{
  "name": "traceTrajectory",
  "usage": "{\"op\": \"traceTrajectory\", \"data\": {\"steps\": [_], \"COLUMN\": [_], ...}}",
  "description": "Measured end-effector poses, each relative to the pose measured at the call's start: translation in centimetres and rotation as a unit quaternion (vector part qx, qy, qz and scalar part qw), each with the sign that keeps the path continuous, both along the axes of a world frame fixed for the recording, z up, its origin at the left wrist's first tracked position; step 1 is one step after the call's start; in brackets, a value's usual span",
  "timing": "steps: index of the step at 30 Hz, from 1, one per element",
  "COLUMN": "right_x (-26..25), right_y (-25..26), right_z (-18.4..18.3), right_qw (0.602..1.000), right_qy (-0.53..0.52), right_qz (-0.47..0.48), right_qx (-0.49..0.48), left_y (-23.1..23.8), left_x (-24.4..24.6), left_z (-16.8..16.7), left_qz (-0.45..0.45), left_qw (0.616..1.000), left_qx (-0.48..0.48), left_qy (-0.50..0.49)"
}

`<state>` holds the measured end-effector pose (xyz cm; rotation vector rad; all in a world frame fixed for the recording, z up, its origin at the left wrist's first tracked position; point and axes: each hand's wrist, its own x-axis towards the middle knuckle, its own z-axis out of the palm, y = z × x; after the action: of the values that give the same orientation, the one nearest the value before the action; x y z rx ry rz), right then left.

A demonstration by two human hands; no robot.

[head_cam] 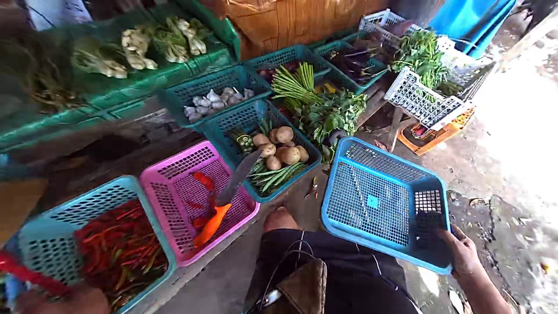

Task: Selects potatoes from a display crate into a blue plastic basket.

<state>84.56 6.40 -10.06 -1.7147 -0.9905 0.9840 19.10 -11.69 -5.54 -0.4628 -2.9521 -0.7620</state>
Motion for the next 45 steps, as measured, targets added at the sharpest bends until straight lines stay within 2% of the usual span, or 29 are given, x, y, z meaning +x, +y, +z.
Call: {"op": "traceTrajectory", "data": {"steps": [1,3,4,6,8,10,12,14,18,20,26,31,34,36,39,43,45], "right_x": [-0.2,-0.2,-0.2,-0.2,-0.4,-0.6,-0.5,-0.8,-3.3,-4.5,-4.5,-3.7,-3.6,-3.5,-3.1,-2.9,-3.1], "right_y": [0.1,0.2,0.2,0.4,0.4,0.4,0.5,0.6,-0.1,-0.9,-0.8,-0.5,-0.5,-0.7,-0.8,-1.1,-1.4], "right_z": [-0.2,-0.6,-0.7,-1.0,-1.2,-1.2,-1.4,-1.5,-1.6,-2.3,-3.5,-4.4,-4.5,-4.5,-4.6,-4.8,-4.8], "right_qw": [1.0,1.0,1.0,1.0,0.999,0.997,0.993,0.99,0.987,0.988,0.987,0.989,0.985,0.982,0.977,0.979,0.98], "right_qy": [0.006,0.009,0.006,-0.013,-0.04,-0.069,-0.096,-0.115,-0.134,-0.127,-0.121,-0.115,-0.143,-0.16,-0.18,-0.169,-0.174], "right_qz": [0.001,0.002,0.002,0.007,0.011,0.033,0.061,0.067,0.058,0.053,0.052,0.062,0.067,0.078,0.092,0.097,0.09], "right_qx": [0.009,0.009,0.007,0.005,0.002,-0.014,-0.033,-0.052,-0.07,-0.074,-0.088,-0.066,-0.061,-0.066,-0.065,-0.052,-0.029], "left_y": [0.9,0.8,0.7,2.9,7.0,11.7,16.6,21.5,29.7,31.6,31.0,29.4,27.8,26.0,24.3,23.2,22.9], "left_x": [0.8,-0.8,-1.2,0.9,4.8,9.3,13.3,16.3,18.7,18.9,18.6,18.2,19.1,20.9,24.6,28.9,30.1], "left_z": [0.8,-1.1,-1.7,-0.4,1.3,2.7,3.4,3.0,-1.1,-2.9,-3.4,-3.9,-3.1,-1.6,-1.9,-4.9,-5.1], "left_qz": [0.024,0.007,-0.037,-0.156,-0.292,-0.432,-0.54,-0.599,-0.6,-0.584,-0.567,-0.537,-0.556,-0.592,-0.68,-0.795,-0.815], "left_qw": [1.0,0.994,0.989,0.968,0.929,0.872,0.822,0.795,0.796,0.804,0.822,0.812,0.78,0.759,0.693,0.587,0.551], "left_qx": [0.009,0.063,0.09,0.143,0.187,0.212,0.181,0.097,-0.078,-0.113,-0.036,0.204,0.279,0.266,0.218,0.045,-0.045], "left_qy": [0.007,0.084,0.109,0.137,0.132,0.088,0.023,-0.009,-0.019,-0.021,-0.038,-0.101,-0.058,-0.051,-0.099,-0.149,-0.173]}}
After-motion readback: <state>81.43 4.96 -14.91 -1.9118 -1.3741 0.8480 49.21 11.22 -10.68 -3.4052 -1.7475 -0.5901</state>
